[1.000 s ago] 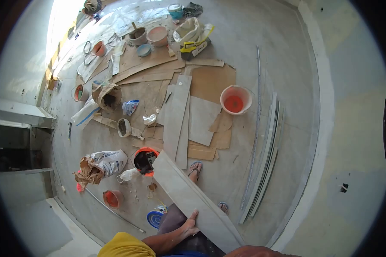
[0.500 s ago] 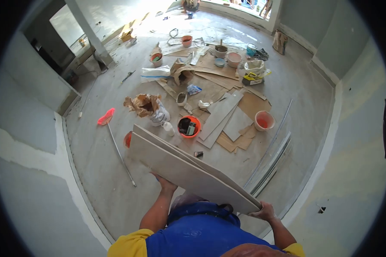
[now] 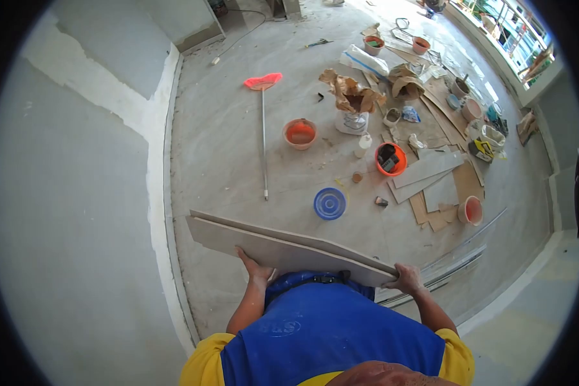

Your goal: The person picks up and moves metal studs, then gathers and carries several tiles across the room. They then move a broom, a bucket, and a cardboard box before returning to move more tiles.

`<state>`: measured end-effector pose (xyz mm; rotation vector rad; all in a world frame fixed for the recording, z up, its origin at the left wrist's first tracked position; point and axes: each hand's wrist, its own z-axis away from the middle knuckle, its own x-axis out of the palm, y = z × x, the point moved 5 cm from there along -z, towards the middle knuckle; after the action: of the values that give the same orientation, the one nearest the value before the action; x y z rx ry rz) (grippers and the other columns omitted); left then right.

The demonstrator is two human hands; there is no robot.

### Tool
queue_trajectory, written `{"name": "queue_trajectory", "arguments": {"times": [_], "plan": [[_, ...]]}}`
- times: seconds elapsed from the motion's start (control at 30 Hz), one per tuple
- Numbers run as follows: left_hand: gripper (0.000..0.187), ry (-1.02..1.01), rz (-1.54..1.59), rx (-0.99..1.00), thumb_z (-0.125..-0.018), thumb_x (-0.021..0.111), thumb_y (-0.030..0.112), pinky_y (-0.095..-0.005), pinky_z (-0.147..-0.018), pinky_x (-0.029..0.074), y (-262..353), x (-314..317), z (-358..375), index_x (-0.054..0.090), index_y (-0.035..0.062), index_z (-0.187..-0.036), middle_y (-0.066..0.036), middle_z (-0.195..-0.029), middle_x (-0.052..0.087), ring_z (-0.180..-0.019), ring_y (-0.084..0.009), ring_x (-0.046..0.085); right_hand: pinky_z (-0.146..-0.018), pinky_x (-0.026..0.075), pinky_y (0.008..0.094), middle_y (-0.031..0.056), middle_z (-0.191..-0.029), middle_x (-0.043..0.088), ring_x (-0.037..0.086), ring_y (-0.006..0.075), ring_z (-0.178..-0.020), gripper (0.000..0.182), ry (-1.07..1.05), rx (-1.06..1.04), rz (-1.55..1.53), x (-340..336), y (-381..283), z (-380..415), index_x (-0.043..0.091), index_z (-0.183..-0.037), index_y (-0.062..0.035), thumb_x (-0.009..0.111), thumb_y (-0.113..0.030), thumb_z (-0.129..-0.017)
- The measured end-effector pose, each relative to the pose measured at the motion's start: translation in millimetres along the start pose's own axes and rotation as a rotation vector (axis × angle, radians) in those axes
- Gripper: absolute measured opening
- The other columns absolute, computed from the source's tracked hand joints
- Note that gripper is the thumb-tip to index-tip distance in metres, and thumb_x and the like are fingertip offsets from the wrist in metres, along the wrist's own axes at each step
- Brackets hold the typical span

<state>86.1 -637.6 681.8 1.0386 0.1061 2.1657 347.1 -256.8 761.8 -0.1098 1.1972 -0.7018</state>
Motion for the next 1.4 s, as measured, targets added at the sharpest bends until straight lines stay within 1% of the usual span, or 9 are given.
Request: {"name": "queue_trajectory", "arguments": {"times": [0.2,0.47,0.6,0.67,0.9,1.0,1.07,1.27,1.4], "plan": [[0.086,0.069,0.168,0.196,-0.078,0.032,0.078,-0.0473,-0.103,0.029,125.8,-28.8,-1.4,0.032,0.0162,-0.138,-0.007,-0.138,0.035,-0.124,-0.0292,0.035,-0.068,0.045,0.0427,0.0140,-0.072,0.059,0.059,0.0344,-0.075,0.054,-0.026,-0.272,0.005,-8.8,-124.6,-144.9,0.054,-0.075,-0.0054,0.084,-0.042,-0.048],[0.091,0.093,0.341,0.343,-0.074,0.030,0.083,-0.0481,-0.105,0.027,205.1,-41.8,-83.5,0.033,0.0172,-0.137,-0.006,-0.141,0.033,-0.126,-0.0283,0.032,-0.081,0.043,0.0389,0.0081,-0.086,0.063,0.060,0.0265,-0.089,0.050,-0.152,-0.409,0.092,-42.0,-235.7,-309.1,0.058,-0.087,-0.0092,0.082,-0.037,-0.053],[0.093,0.093,0.440,0.403,-0.073,0.030,0.083,-0.0485,-0.107,0.025,248.7,-10.6,-142.1,0.034,0.0170,-0.137,-0.006,-0.143,0.032,-0.129,-0.0286,0.029,-0.081,0.043,0.0389,0.0077,-0.085,0.063,0.060,0.0265,-0.089,0.048,-0.173,-0.466,0.126,-54.2,-282.9,-430.1,0.058,-0.087,-0.0095,0.081,-0.036,-0.054],[0.093,0.284,0.246,0.639,-0.072,0.029,0.084,-0.0504,-0.107,0.024,279.3,-4.9,-177.8,0.034,0.0168,-0.137,-0.007,-0.143,0.031,-0.130,-0.0292,0.028,-0.079,0.043,0.0402,0.0071,-0.082,0.063,0.061,0.0270,-0.087,0.046,-0.168,-0.590,0.200,-78.3,-321.8,-497.6,0.059,-0.085,-0.0091,0.080,-0.035,-0.054],[0.087,0.234,0.447,0.735,-0.079,0.031,0.077,-0.0500,-0.108,0.024,351.6,135.5,-260.2,0.024,0.0166,-0.141,-0.011,-0.143,0.026,-0.131,-0.0303,0.025,-0.075,0.044,0.0409,0.0097,-0.080,0.062,0.061,0.0299,-0.084,0.048,-0.259,-0.692,0.250,-146.7,-412.1,-678.9,0.056,-0.082,-0.0063,0.081,-0.036,-0.053],[0.095,0.550,0.068,0.888,-0.073,0.029,0.083,-0.0552,-0.106,0.025,387.3,155.9,-308.6,0.023,0.0171,-0.142,-0.013,-0.144,0.023,-0.131,-0.0311,0.025,-0.076,0.045,0.0408,0.0115,-0.081,0.062,0.060,0.0309,-0.086,0.047,-0.208,-0.731,0.199,-158.3,-432.5,-746.4,0.056,-0.081,-0.0055,0.081,-0.034,-0.053],[0.095,0.572,0.059,0.902,-0.073,0.029,0.083,-0.0551,-0.106,0.025,415.8,182.9,-353.9,0.023,0.0171,-0.142,-0.014,-0.144,0.024,-0.130,-0.0310,0.025,-0.077,0.045,0.0404,0.0107,-0.082,0.062,0.060,0.0302,-0.086,0.046,-0.148,-0.744,0.189,-157.8,-445.6,-795.9,0.056,-0.082,-0.0069,0.080,-0.034,-0.053],[0.095,0.386,0.132,0.854,-0.073,0.029,0.083,-0.0546,-0.106,0.026,540.2,279.2,-515.6,0.022,0.0171,-0.141,-0.014,-0.143,0.025,-0.130,-0.0308,0.026,-0.078,0.044,0.0400,0.0074,-0.079,0.062,0.061,0.0277,-0.084,0.045,-0.109,-0.616,0.192,-171.5,-501.3,-948.4,0.055,-0.083,-0.0093,0.080,-0.036,-0.055],[0.098,0.048,0.219,0.598,-0.070,0.032,0.085,-0.0523,-0.106,0.025,643.1,329.6,-629.4,0.024,0.0178,-0.141,-0.010,-0.142,0.027,-0.129,-0.0299,0.027,-0.079,0.043,0.0394,0.0056,-0.078,0.062,0.061,0.0262,-0.083,0.045,-0.063,-0.532,0.132,-199.9,-551.9,-1027.7,0.055,-0.082,-0.0099,0.079,-0.037,-0.056]]}}
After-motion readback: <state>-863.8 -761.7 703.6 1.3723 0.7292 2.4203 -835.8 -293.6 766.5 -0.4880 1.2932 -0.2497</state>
